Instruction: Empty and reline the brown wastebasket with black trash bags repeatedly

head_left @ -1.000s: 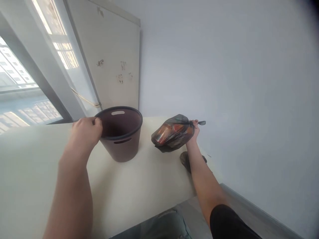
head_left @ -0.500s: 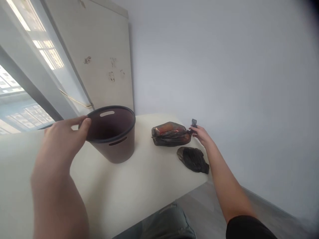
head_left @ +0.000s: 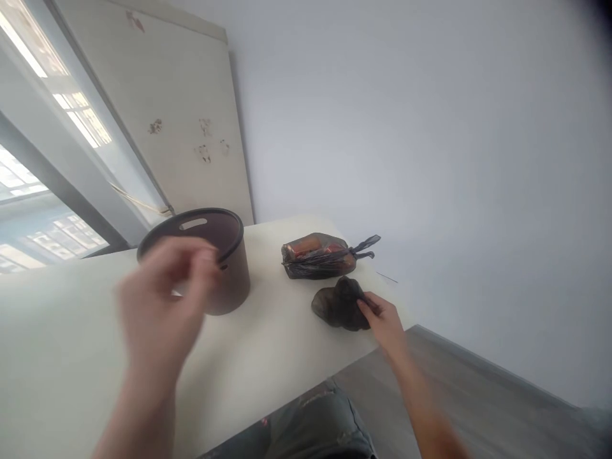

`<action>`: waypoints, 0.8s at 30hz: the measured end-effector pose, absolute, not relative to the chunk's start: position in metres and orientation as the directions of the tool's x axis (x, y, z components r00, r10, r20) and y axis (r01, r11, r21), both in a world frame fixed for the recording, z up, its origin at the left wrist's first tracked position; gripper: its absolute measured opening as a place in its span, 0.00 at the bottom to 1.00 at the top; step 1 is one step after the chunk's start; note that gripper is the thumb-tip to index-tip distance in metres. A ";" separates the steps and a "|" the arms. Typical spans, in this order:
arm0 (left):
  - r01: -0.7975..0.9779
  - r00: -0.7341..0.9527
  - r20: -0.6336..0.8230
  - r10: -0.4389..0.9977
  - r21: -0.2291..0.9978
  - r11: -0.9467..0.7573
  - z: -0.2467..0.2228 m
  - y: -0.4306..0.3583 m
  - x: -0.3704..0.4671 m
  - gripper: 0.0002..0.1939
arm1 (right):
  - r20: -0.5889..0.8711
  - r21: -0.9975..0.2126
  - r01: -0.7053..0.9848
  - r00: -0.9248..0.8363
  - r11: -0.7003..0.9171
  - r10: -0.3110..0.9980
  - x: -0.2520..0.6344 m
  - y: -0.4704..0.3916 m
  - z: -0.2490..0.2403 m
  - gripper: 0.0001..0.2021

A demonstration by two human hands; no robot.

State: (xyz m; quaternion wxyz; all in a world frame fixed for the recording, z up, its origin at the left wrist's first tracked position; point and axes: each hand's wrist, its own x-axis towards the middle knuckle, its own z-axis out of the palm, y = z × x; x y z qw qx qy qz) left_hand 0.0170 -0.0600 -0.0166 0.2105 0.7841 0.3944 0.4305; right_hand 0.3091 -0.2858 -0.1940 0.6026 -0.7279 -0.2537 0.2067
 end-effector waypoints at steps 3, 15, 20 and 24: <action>0.241 0.690 0.201 0.696 0.842 -0.482 -0.055 -0.099 0.054 0.17 | -0.025 -0.991 -0.110 0.722 0.078 0.692 0.276 -0.270 -0.173 0.17; 0.335 0.522 0.014 0.853 0.916 -0.219 -0.101 -0.129 0.005 0.19 | -0.139 -0.889 -0.419 0.629 0.184 0.765 0.203 -0.209 -0.141 0.18; 0.296 0.695 -0.035 0.718 0.924 -0.242 -0.095 -0.165 -0.039 0.22 | -0.319 -0.645 -0.764 0.293 0.020 0.902 0.208 -0.210 -0.127 0.25; 0.358 0.645 -0.038 0.764 0.897 -0.258 -0.098 -0.184 -0.073 0.21 | -0.078 -0.668 -0.720 0.320 0.189 0.944 0.224 -0.231 -0.123 0.40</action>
